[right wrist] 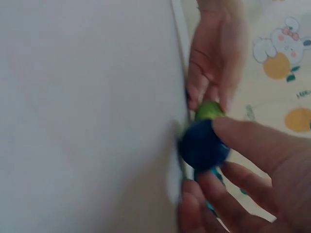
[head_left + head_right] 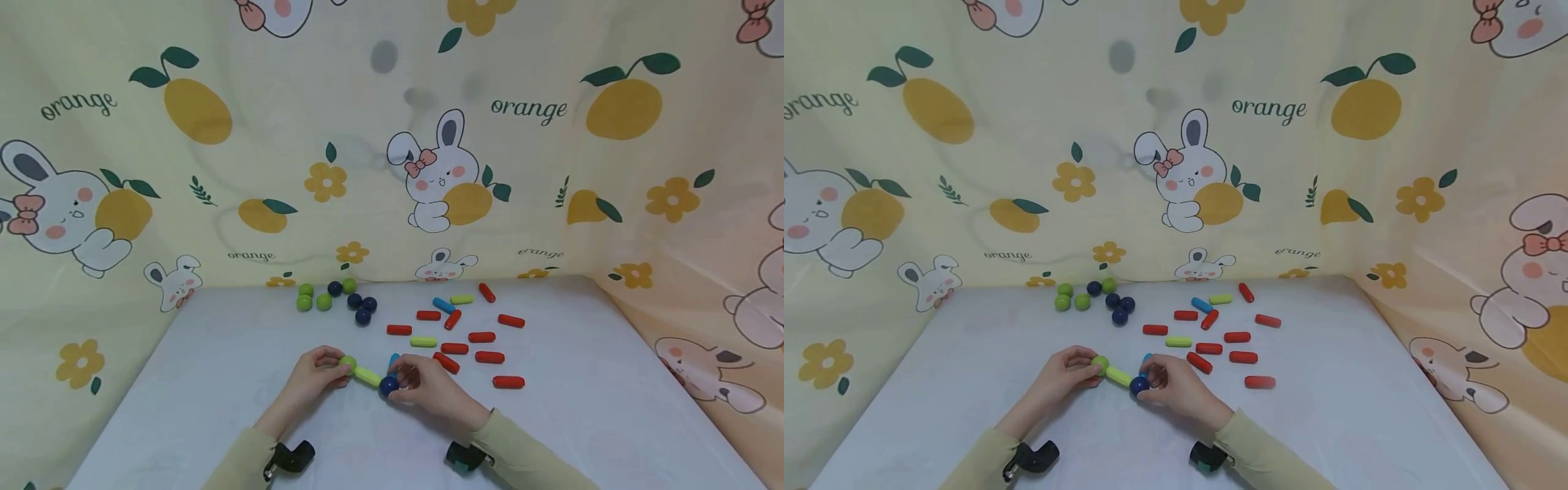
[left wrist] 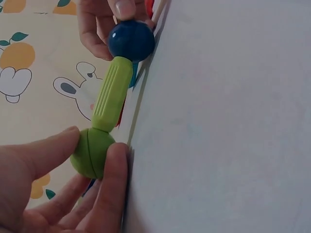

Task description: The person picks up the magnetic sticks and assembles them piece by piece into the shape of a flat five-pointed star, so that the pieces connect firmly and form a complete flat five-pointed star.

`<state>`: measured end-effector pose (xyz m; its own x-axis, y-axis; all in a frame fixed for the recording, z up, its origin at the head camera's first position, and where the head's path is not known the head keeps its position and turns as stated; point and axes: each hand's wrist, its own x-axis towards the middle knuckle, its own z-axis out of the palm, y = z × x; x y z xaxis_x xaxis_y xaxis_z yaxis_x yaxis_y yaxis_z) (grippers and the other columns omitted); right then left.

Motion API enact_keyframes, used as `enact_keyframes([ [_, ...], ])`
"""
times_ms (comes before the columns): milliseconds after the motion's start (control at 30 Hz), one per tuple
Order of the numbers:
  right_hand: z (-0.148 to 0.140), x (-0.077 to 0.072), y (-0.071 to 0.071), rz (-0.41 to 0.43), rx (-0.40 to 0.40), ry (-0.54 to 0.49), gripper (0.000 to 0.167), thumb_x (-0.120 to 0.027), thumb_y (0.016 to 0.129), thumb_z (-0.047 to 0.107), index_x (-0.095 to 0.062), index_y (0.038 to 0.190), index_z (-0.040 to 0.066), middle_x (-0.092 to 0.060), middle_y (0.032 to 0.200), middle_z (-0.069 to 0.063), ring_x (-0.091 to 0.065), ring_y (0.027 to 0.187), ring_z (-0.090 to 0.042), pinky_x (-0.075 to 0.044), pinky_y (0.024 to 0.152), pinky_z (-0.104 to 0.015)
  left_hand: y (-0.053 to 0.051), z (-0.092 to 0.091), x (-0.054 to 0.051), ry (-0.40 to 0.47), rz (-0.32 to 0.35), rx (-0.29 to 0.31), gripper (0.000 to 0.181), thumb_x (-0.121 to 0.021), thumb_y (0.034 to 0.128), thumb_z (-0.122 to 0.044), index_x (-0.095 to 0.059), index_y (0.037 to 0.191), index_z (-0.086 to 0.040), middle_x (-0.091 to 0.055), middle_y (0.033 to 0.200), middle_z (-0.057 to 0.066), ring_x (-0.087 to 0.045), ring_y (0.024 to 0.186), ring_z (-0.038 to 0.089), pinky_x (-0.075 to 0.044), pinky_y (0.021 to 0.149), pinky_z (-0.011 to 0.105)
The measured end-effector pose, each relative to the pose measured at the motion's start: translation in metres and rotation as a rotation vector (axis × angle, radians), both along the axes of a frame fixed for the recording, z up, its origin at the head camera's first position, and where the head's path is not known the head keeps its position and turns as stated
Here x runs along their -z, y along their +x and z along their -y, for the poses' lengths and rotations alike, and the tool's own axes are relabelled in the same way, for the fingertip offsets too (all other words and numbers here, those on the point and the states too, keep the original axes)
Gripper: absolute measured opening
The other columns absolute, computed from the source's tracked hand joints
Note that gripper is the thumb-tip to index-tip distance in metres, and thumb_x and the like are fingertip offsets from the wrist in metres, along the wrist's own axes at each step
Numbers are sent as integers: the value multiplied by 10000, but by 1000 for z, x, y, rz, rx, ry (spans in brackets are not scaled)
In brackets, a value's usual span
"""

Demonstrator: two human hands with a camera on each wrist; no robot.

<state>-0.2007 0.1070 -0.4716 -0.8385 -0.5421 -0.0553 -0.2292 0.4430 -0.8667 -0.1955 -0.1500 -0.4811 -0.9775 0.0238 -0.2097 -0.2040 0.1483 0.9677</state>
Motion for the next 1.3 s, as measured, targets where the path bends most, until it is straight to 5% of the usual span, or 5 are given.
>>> enact_keyframes([
  [100, -5, -7, -4, 17, -3, 11, 333, -777, 815, 234, -636, 1106, 154, -625, 962, -17, -586, 868, -184, -518, 766, -296, -2, 1, 0, -5, 8, -9, 304, -705, 853, -44, -577, 1118, 32, -627, 1031, 158, -667, 796, 202, -571, 726, 334],
  [267, -8, -15, -16, -71, 15, 23, 333, -760, 830, 166, -631, 1131, 108, -623, 1041, -56, -581, 929, -212, -522, 799, -318, -2, 1, -3, -30, 15, -13, 321, -710, 854, -66, -587, 1137, 24, -621, 1068, 155, -663, 803, 192, -570, 727, 328],
  [533, -3, -11, -33, -99, -16, 54, 377, -743, 836, 100, -611, 1189, 124, -618, 1145, -44, -562, 1030, -229, -514, 838, -330, -1, 0, -5, -33, 21, -4, 344, -703, 866, -81, -596, 1176, 25, -601, 1122, 169, -661, 812, 183, -569, 731, 327],
  [1300, -1, -8, -37, -64, -150, 105, 331, -711, 858, 69, -634, 1175, 125, -618, 1054, 22, -580, 954, -186, -516, 802, -278, -7, 9, 2, -22, 10, 27, 319, -672, 887, -73, -618, 1192, 7, -618, 1115, 145, -656, 836, 184, -566, 739, 313],
])
